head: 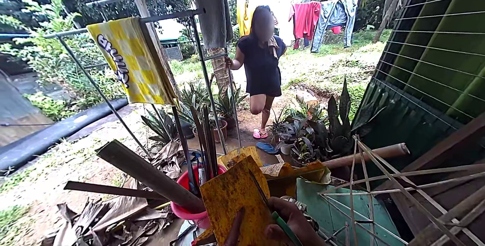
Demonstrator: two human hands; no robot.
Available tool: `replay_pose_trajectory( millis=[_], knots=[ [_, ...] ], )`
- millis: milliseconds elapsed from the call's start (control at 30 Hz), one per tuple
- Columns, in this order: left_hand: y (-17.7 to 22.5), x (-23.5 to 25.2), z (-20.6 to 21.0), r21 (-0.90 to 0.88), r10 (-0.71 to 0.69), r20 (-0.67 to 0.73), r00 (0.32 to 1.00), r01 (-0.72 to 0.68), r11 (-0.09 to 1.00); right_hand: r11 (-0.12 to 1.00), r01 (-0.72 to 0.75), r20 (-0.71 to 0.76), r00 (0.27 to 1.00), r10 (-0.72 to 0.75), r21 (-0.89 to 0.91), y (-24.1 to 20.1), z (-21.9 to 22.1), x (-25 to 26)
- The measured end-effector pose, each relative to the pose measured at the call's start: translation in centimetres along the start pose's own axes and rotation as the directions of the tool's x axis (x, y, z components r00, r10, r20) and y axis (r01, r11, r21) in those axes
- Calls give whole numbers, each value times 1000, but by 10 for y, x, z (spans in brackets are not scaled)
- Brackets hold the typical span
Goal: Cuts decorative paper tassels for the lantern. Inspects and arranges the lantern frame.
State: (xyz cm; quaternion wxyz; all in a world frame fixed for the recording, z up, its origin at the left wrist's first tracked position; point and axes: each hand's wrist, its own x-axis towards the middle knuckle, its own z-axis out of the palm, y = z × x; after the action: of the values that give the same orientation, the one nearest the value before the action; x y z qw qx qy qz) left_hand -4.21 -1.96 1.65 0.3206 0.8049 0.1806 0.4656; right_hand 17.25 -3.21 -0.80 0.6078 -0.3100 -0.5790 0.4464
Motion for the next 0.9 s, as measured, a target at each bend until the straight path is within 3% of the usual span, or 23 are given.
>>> replay_pose_trajectory(
  millis=[167,267,467,700,900],
  knots=[
    [-15,12,-14,106,-13,-229,973,39,994,987,-159,167,974,155,16,-1,-10,-2],
    [-34,26,-31,156,30,-333,943,24,987,973,-227,121,966,229,-32,1,-19,-6],
    [-43,32,-59,192,-26,-424,905,118,974,905,-239,31,963,266,-351,11,-38,-16],
    [-39,37,-78,217,-14,-490,872,137,967,795,-131,-6,988,157,-592,14,-35,-21],
    [-37,38,-77,221,-22,-493,870,150,964,759,-46,-16,999,47,-650,19,-27,-14]
  ],
)
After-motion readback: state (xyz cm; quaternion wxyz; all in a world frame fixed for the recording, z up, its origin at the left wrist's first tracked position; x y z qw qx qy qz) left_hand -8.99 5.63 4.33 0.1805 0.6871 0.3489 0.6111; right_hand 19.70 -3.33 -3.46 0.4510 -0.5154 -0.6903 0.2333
